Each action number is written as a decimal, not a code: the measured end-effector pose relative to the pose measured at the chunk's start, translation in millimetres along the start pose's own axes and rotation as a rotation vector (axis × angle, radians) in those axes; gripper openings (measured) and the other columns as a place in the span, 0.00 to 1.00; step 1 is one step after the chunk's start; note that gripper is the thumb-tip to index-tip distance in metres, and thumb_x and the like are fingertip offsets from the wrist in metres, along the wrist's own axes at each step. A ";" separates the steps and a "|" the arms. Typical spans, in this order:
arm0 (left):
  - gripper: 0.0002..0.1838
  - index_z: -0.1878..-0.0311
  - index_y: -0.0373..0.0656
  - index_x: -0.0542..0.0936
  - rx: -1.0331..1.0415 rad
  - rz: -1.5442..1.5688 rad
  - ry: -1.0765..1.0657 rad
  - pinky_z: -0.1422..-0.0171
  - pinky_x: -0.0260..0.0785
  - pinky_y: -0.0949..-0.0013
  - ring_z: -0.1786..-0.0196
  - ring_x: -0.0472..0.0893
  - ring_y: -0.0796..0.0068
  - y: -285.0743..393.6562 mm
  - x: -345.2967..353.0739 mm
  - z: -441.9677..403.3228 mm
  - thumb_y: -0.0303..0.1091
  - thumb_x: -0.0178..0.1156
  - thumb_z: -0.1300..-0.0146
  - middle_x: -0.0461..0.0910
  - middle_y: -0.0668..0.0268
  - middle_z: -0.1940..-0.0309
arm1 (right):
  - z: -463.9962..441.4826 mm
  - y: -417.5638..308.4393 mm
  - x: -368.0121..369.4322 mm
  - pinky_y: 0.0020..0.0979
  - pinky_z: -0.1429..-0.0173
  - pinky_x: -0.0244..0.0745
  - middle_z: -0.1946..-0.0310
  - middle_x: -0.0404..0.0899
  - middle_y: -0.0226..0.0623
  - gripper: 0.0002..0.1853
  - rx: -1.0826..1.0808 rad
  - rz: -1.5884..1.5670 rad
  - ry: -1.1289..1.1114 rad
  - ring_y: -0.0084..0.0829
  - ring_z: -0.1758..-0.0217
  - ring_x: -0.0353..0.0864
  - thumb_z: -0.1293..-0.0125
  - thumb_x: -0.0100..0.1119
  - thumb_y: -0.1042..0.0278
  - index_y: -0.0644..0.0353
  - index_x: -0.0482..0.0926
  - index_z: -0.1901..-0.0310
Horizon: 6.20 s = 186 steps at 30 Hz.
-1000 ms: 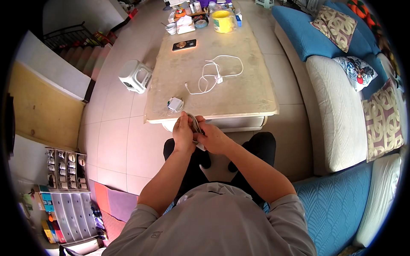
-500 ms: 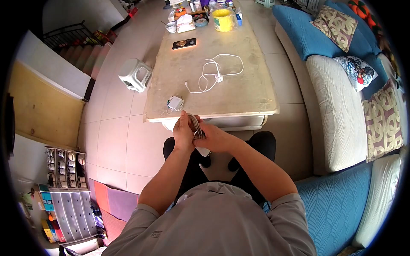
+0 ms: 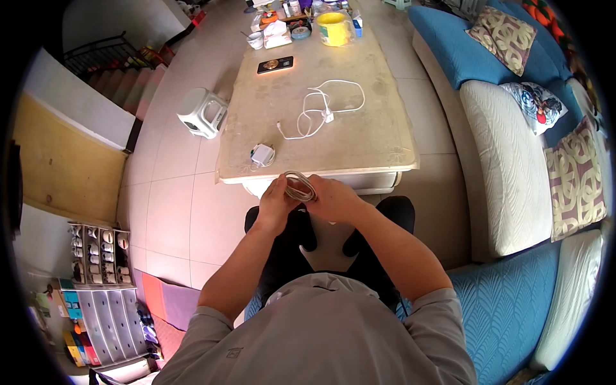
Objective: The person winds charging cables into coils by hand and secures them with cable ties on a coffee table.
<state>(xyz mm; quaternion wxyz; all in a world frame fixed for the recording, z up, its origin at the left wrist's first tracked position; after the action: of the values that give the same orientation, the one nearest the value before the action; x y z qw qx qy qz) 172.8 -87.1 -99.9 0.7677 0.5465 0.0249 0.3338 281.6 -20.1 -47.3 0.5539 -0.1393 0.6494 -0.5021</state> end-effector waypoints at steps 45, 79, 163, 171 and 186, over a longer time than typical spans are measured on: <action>0.18 0.47 0.38 0.72 -0.340 -0.871 -0.658 0.65 0.71 0.74 0.69 0.77 0.78 11.7 27.6 37.1 0.39 0.56 0.35 0.78 0.65 0.66 | 14.2 -24.5 2.7 0.33 0.57 0.72 0.66 0.80 0.42 0.17 -0.012 0.016 -0.485 0.35 0.62 0.78 0.51 0.58 0.71 0.63 0.76 0.56; 0.14 0.46 0.38 0.70 -0.246 0.349 -0.383 0.62 0.67 0.75 0.74 0.69 0.78 9.7 27.6 28.5 0.32 0.51 0.33 0.69 0.70 0.75 | 3.5 2.6 -4.3 0.39 0.57 0.72 0.68 0.78 0.47 0.13 -0.013 -0.037 -0.218 0.43 0.63 0.79 0.39 0.51 0.64 0.65 0.72 0.58; 0.08 0.53 0.38 0.74 0.321 -0.024 -0.334 0.78 0.50 0.80 0.84 0.56 0.87 51.3 43.4 39.8 0.27 0.47 0.30 0.61 0.76 0.84 | -8.7 16.8 28.9 0.18 0.77 0.61 0.75 0.76 0.24 0.08 0.186 -0.738 -0.435 0.13 0.76 0.70 0.46 0.66 0.72 0.58 0.80 0.63; 0.07 0.53 0.39 0.73 0.214 0.221 -0.136 0.80 0.45 0.80 0.83 0.52 0.89 51.2 33.8 30.1 0.28 0.48 0.30 0.57 0.78 0.84 | -13.1 17.9 28.8 0.21 0.76 0.64 0.76 0.76 0.27 0.07 0.043 -0.615 -0.338 0.18 0.77 0.70 0.43 0.63 0.70 0.61 0.77 0.65; 0.05 0.56 0.40 0.71 0.220 0.359 0.179 0.69 0.72 0.73 0.83 0.53 0.86 53.6 15.4 11.3 0.29 0.49 0.31 0.58 0.76 0.84 | 29.0 15.2 18.8 0.20 0.67 0.68 0.75 0.75 0.26 0.07 0.072 -0.781 0.344 0.15 0.73 0.70 0.35 0.58 0.69 0.65 0.76 0.63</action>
<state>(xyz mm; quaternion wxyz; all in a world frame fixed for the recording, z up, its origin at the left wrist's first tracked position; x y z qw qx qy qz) 163.2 -78.5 -44.5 0.6266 0.5907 0.0314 0.5074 305.6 -41.4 -67.0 0.2102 -0.2695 0.6129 -0.7124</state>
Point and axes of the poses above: each hand's wrist, its own z-axis away from the middle knuckle, its own x-axis out of the palm, y = z × x, the point moved 8 cm from there along -z, towards the middle knuckle
